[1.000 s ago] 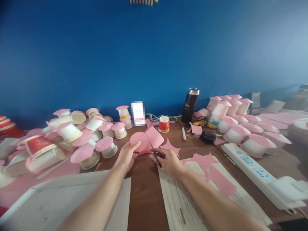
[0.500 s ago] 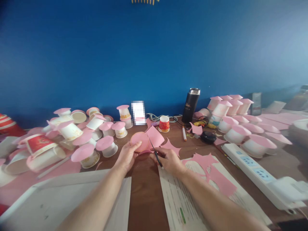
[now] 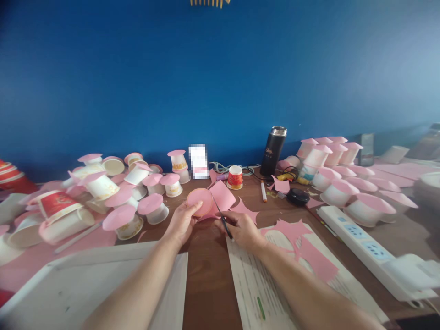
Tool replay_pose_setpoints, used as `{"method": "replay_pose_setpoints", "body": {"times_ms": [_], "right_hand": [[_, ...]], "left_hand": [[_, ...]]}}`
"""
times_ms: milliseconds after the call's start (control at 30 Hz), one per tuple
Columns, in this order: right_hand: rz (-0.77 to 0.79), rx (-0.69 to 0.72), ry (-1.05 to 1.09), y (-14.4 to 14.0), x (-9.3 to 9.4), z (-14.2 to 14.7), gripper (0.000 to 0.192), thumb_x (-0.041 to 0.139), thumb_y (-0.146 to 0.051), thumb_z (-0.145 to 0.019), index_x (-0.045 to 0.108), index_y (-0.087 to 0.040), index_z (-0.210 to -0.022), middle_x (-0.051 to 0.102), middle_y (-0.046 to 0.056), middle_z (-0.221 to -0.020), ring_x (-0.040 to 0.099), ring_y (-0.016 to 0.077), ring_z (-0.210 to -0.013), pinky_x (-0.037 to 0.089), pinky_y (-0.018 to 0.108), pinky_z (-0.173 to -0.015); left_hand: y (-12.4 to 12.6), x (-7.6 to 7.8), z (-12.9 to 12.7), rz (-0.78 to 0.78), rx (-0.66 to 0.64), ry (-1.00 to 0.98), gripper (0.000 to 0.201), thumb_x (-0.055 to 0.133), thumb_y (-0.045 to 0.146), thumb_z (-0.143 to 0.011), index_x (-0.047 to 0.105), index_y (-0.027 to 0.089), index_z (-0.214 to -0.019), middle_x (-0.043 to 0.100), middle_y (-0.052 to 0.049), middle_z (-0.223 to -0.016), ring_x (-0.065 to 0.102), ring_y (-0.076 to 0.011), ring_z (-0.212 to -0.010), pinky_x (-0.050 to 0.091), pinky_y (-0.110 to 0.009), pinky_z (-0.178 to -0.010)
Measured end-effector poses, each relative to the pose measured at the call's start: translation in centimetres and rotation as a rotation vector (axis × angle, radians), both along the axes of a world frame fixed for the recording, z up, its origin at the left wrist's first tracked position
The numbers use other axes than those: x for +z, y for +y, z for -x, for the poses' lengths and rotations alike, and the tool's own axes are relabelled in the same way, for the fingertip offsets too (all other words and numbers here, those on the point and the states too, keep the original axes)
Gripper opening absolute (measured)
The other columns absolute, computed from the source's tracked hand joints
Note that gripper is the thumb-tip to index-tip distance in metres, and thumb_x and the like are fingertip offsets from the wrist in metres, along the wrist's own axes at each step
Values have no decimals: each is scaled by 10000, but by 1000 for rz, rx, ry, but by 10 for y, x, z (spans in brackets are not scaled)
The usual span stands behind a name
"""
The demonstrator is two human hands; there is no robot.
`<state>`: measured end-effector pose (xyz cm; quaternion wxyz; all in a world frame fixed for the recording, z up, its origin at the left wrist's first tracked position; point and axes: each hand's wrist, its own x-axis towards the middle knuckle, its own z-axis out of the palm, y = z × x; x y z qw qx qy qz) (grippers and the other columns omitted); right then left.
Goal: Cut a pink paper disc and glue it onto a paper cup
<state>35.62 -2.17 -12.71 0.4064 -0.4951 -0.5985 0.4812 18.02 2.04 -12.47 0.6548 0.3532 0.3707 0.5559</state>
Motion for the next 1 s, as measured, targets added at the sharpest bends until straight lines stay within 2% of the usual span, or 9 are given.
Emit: {"method": "replay_pose_setpoints", "body": {"times_ms": [100,333,633,833,1000], "right_hand": [[-2,-5,-3,-1,1,0,514,697,-499,-740,699,-95,-1057,479,-24,-598,385,88,-548,298,236,-506],[-24,17,-20,0,0,0,454,683,-494,-756,718,-98,-975,479,-22,-587,378,89,-547,284,241,-504],[31,-81,29,3,-1,1,600,731,-540,-675,707,-92,-1075,569,9,-624,451,104,-551,367,255,-527],[-3,-26,-21,1,0,-2,529,692,-522,-737,716,-112,-1070,551,-2,-598,433,97,-531,354,243,-504],[1,-5,-7,0,1,-3,550,650,-534,-777,691,-93,-1102,536,-3,-605,418,88,-518,359,242,-497]], "left_hand": [[-1,1,0,-3,21,-10,304,779,297,-667,667,129,-894,716,-44,-766,641,-134,-650,479,-228,-612],[-1,2,0,49,34,13,363,779,335,-654,643,116,-909,699,-53,-722,601,-132,-555,447,-226,-502],[0,3,0,38,50,23,388,797,350,-636,654,110,-906,690,-57,-724,600,-127,-574,432,-211,-496],[-1,3,1,21,29,27,354,772,349,-674,650,123,-918,697,-57,-738,602,-122,-570,418,-198,-490],[-1,2,2,6,-4,54,354,776,386,-672,664,129,-888,685,-37,-693,583,-126,-540,451,-233,-518]]}}
